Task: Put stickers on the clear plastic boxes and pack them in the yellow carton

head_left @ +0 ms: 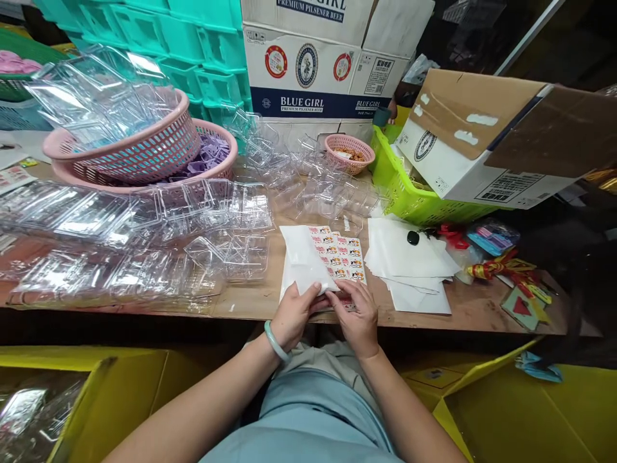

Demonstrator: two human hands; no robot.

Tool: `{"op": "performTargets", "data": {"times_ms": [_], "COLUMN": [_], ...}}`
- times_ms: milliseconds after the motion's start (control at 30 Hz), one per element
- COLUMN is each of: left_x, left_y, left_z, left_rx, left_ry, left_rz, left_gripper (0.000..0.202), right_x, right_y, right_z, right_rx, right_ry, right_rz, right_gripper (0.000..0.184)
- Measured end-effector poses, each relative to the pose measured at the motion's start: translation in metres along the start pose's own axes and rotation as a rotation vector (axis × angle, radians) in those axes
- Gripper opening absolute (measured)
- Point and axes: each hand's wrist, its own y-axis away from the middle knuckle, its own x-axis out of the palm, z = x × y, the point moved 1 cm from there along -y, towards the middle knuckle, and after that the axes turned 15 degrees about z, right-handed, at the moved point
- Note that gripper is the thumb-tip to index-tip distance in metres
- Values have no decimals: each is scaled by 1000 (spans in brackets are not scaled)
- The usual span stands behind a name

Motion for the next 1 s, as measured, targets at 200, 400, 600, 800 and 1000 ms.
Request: {"op": "performTargets", "data": {"times_ms": [200, 400, 600, 800, 1000], "left_x": [-1, -2, 4, 3, 5], "left_y": [-6, -10, -10, -12, -11], "left_z": [4, 5, 3, 4, 0], "left_rx": [-17, -57, -64, -105, -127], "left_ry": [-67, -75, -8, -5, -15], "left_rz": [10, 30, 47, 32, 55], "left_gripper": [45, 50, 52, 46, 43], "right_x": [1, -5, -9, -3, -9], "right_y": [-3, -5, -8, -8, -9], "right_z": [-7, -19, -11, -11, -20], "right_rx": [28, 288, 83, 55, 21], "right_ry": [-45, -226, -143, -111, -45], "right_rz": [-2, -45, 47, -6, -76], "right_gripper": [15, 17, 19, 13, 11]}}
